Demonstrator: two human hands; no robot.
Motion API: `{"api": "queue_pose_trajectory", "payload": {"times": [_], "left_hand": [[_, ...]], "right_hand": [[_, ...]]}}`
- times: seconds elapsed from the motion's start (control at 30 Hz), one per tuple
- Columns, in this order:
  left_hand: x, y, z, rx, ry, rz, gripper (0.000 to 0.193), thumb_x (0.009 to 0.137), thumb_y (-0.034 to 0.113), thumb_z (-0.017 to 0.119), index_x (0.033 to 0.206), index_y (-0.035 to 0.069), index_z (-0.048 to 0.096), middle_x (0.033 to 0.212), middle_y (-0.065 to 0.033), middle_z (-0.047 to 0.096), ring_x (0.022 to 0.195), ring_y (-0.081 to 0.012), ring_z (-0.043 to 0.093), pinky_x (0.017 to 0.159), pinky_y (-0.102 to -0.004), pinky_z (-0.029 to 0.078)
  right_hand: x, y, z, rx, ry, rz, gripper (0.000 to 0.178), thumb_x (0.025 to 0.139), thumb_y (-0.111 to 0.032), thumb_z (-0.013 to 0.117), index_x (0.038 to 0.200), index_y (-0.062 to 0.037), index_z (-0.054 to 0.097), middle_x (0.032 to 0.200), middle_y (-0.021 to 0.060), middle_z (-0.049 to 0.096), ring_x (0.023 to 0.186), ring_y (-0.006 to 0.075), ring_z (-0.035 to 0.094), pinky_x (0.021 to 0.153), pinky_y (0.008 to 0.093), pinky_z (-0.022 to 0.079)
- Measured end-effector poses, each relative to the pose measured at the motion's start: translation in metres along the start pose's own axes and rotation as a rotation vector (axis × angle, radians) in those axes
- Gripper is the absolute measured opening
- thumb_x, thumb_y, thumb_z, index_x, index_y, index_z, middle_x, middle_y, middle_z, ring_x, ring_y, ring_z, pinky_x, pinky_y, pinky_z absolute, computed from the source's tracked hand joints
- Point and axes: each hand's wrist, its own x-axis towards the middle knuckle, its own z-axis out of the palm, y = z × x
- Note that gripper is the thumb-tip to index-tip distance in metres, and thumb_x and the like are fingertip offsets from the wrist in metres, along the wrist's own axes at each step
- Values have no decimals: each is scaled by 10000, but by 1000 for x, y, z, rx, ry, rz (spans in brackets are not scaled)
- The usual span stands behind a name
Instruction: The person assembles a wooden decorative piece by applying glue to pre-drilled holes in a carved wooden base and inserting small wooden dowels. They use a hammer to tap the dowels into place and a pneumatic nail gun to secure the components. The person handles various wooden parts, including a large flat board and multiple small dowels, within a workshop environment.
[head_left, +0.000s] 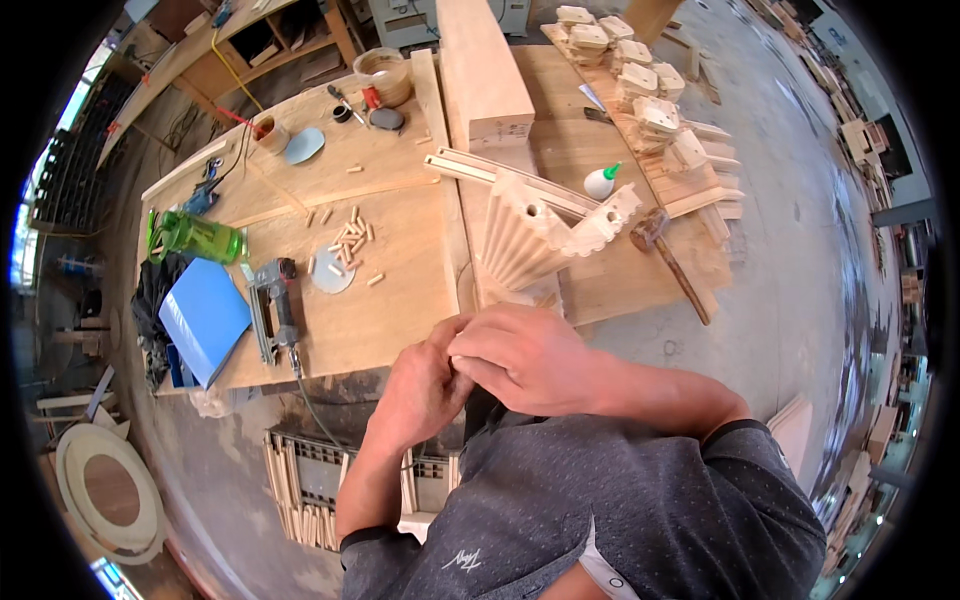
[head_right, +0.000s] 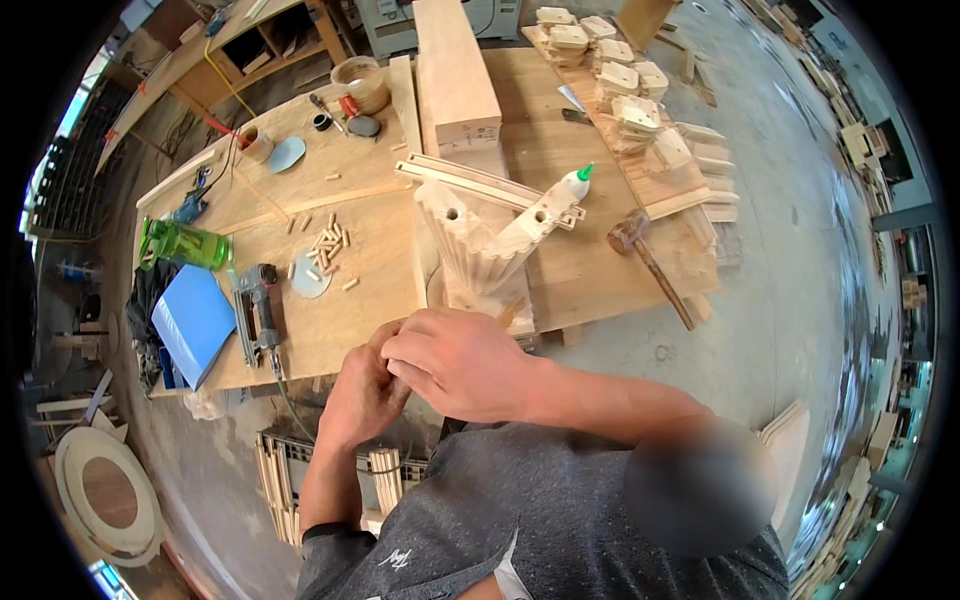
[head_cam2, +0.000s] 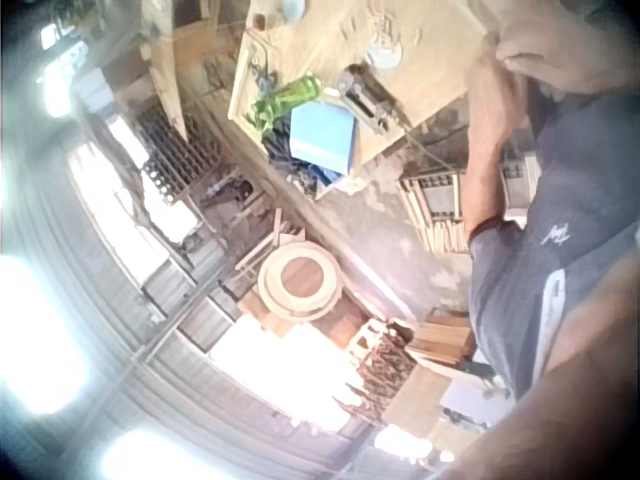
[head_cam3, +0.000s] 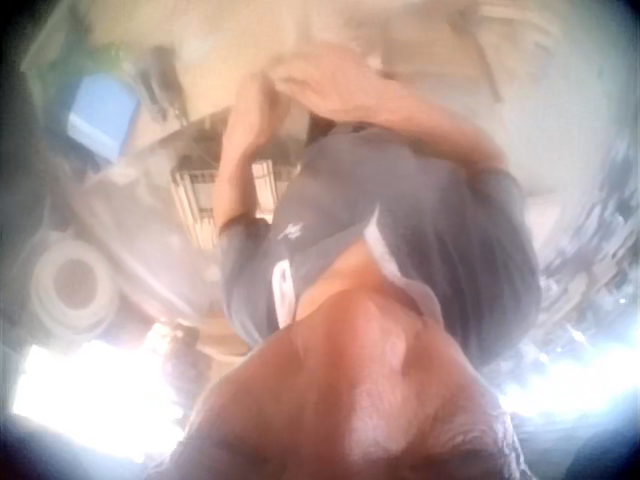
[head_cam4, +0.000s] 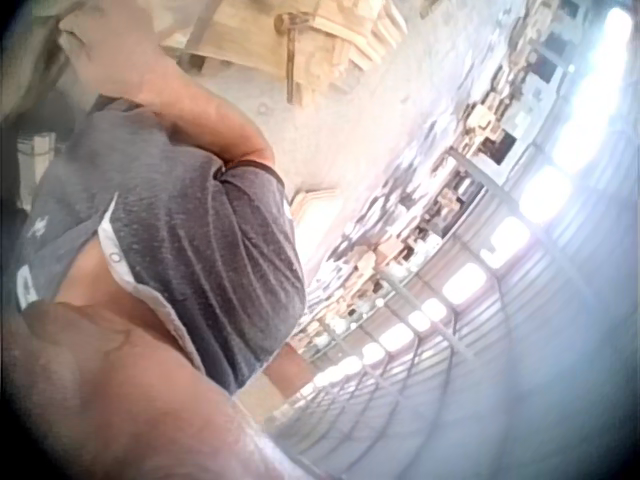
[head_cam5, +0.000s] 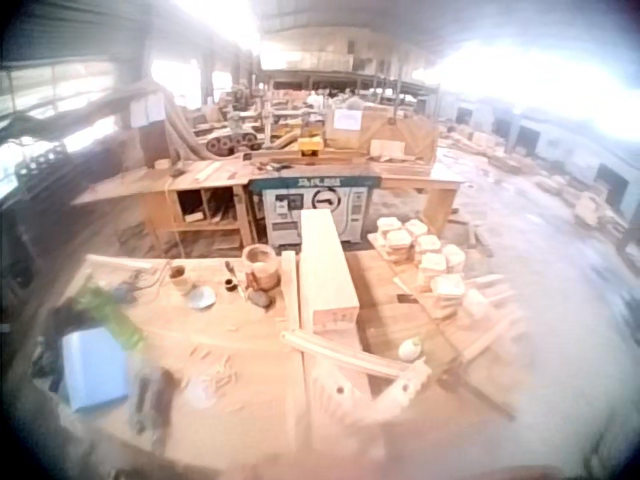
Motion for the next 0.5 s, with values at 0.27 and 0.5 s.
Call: {"api": "queue_pose_trajectory", "payload": {"times": [0.27,0.5], "left_hand": [[25,-14,0,-1128,149,-276,146,1053,207,519,1077,73,569,923,-66,599,694,-86,488,435,-168,284],[39,-3,-4,-1003,354,60,206,1081,184,519,1193,39,612,1113,-149,723,873,-95,623,459,-140,340]], "right_hand": [[2,-11,-128,-98,507,439,122,944,-119,696,1010,-16,704,868,97,697,791,206,647,726,343,517],[3,7,-138,-243,400,269,104,941,-97,677,993,-8,692,831,109,667,762,249,632,717,354,501]]}}
